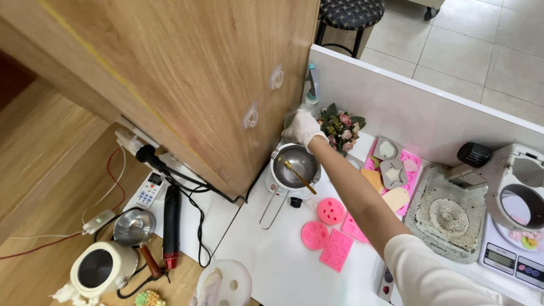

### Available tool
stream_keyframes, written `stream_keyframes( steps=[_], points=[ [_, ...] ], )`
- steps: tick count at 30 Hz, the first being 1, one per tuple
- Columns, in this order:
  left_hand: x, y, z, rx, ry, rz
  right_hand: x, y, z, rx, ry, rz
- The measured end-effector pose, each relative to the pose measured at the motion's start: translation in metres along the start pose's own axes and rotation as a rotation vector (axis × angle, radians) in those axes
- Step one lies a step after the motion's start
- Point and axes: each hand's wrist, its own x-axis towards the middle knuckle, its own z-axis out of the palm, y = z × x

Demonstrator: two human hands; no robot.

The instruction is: The recorder is organizing and inspecting various silicone candle molds on a workbench and storage shelves.

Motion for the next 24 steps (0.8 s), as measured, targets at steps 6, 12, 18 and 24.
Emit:
stream_keyframes(
  steps=[6, 12, 18, 24],
  points=[
    [-0.201, 0.133, 0.267, 0.007, 0.057, -0.062, -0.068, -0.017, -0.042, -0.038, 0.444, -0.283],
    [-0.244, 0.160, 0.266, 0.014, 0.045, -0.047, -0.230, -0.065, -0.109, -0.094, 0.362, -0.323],
    [-0.213, 0.143, 0.227, -0.079, -0.250, 0.070, -0.356, -0.122, -0.052, 0.031, -0.341, 0.005],
    [-0.212, 0.143, 0.221, -0.004, -0.161, 0.081, -0.354, -0.091, 0.124, -0.103, -0.193, -0.339]
  ],
)
